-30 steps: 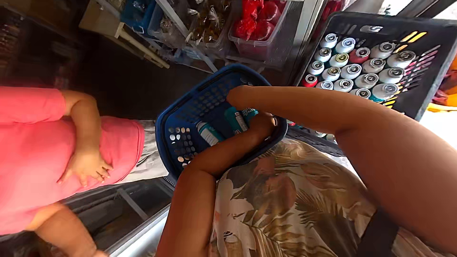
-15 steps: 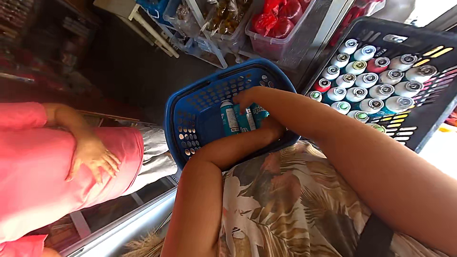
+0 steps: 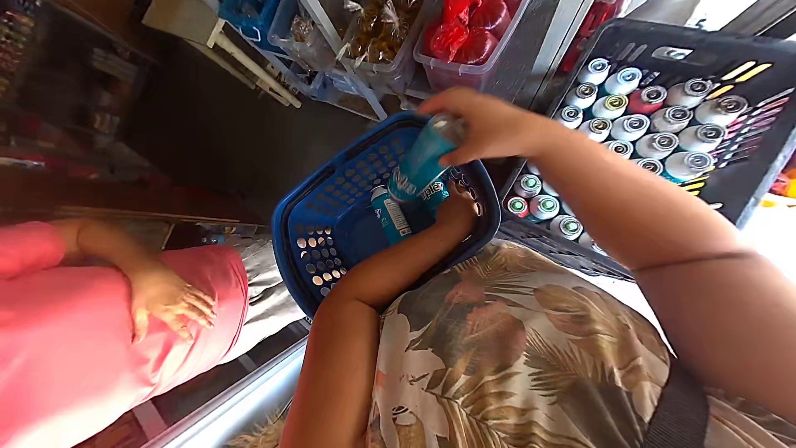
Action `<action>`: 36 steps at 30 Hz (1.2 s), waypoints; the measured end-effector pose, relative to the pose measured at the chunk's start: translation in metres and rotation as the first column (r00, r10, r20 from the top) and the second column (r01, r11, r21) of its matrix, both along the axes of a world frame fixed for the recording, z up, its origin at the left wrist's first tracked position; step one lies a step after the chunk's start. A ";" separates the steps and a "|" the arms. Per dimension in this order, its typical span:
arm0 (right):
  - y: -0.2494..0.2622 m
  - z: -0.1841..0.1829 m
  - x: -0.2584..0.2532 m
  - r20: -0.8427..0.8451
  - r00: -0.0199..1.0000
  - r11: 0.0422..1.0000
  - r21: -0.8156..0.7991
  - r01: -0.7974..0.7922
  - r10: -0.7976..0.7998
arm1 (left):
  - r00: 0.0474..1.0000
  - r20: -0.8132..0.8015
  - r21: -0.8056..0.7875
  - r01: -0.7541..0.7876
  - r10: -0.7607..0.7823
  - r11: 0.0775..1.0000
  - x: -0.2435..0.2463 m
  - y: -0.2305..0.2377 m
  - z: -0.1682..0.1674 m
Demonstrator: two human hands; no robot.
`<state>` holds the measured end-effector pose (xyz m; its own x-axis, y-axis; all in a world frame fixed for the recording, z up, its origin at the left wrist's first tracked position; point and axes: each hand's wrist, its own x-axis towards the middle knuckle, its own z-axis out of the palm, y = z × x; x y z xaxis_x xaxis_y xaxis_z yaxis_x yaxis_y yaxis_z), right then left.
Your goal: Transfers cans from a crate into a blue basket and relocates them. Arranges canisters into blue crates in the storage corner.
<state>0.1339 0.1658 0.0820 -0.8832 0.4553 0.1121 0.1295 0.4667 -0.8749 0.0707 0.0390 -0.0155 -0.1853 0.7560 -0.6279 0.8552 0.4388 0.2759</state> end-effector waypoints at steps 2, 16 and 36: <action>0.008 -0.006 0.042 -0.152 0.968 0.952 -0.265 0.152 -0.197 | 1.000 -0.016 0.008 0.001 -0.001 1.000 -0.003 -0.001 -0.001; -0.039 -0.096 0.201 -0.502 0.685 0.606 -0.788 -0.111 -0.527 | 0.996 0.031 0.002 0.079 -0.079 0.997 0.003 -0.001 0.008; 0.001 -0.198 0.336 0.107 0.182 0.159 -0.195 0.968 -0.978 | 0.980 -0.126 0.011 0.159 -0.157 0.987 -0.005 -0.003 0.007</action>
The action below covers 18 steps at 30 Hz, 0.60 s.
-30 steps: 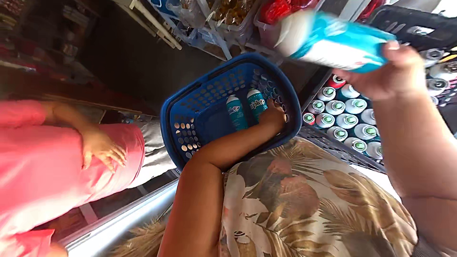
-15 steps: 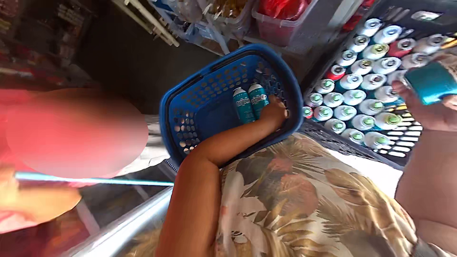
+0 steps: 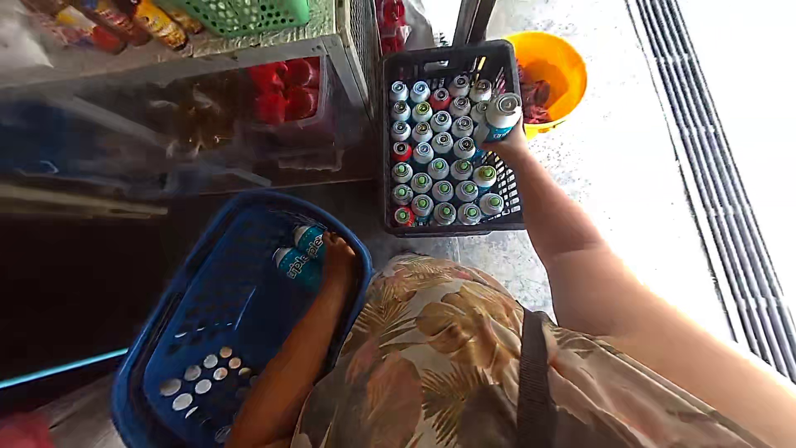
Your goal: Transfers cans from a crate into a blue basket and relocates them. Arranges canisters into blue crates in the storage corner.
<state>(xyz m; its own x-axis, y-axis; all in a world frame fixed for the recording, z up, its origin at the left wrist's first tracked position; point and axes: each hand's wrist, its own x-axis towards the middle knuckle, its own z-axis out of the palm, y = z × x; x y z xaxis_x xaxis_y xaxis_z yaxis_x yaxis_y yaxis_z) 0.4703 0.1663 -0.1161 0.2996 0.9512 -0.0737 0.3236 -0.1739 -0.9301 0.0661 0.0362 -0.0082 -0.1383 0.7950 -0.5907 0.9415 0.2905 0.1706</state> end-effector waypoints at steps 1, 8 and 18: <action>-0.002 -0.005 0.001 0.038 0.999 1.000 -0.015 0.005 -0.004 | 1.000 -0.013 0.000 0.012 -0.012 1.000 -0.001 -0.001 0.001; -0.010 -0.018 -0.005 0.164 0.984 0.977 -0.210 -0.030 0.065 | 0.999 -0.010 0.064 0.040 -0.040 0.997 -0.007 -0.006 -0.001; -0.003 0.017 -0.017 0.250 0.965 0.942 -0.335 0.006 0.083 | 1.000 -0.030 0.043 -0.003 0.004 0.999 -0.008 -0.007 -0.001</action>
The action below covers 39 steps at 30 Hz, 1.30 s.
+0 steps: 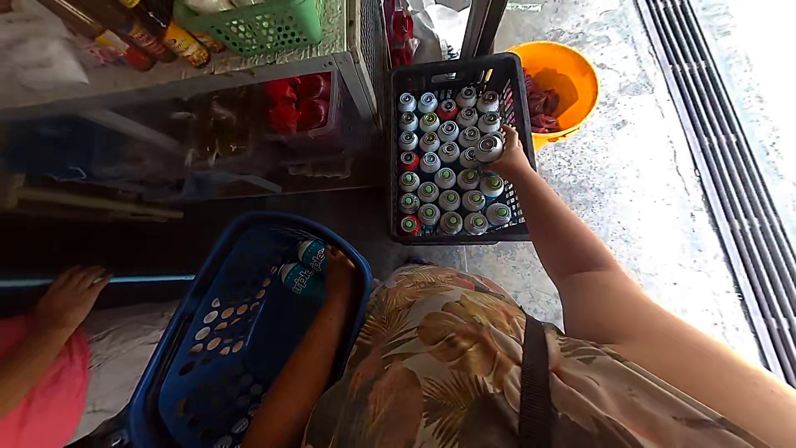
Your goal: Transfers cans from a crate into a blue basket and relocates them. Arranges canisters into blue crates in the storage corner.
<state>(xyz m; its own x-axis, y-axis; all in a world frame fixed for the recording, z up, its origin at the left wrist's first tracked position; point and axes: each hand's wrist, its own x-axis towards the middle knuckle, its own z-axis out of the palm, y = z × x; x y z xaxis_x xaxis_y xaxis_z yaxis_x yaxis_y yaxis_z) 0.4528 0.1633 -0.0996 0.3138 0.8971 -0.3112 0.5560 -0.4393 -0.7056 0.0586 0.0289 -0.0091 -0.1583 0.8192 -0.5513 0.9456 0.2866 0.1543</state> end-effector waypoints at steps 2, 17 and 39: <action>-0.002 0.024 -0.003 0.018 0.994 0.983 0.152 -0.107 0.105 | 1.000 0.002 0.001 0.014 -0.014 1.000 0.001 0.000 0.002; -0.011 0.047 0.007 0.320 0.940 0.988 -0.129 -0.082 0.120 | 0.992 0.121 0.036 -0.026 0.021 0.999 0.006 0.008 0.004; -0.050 -0.048 -0.108 0.157 0.651 0.669 -0.111 -0.735 0.742 | 0.988 0.141 0.059 -0.063 0.055 0.996 -0.003 0.013 -0.026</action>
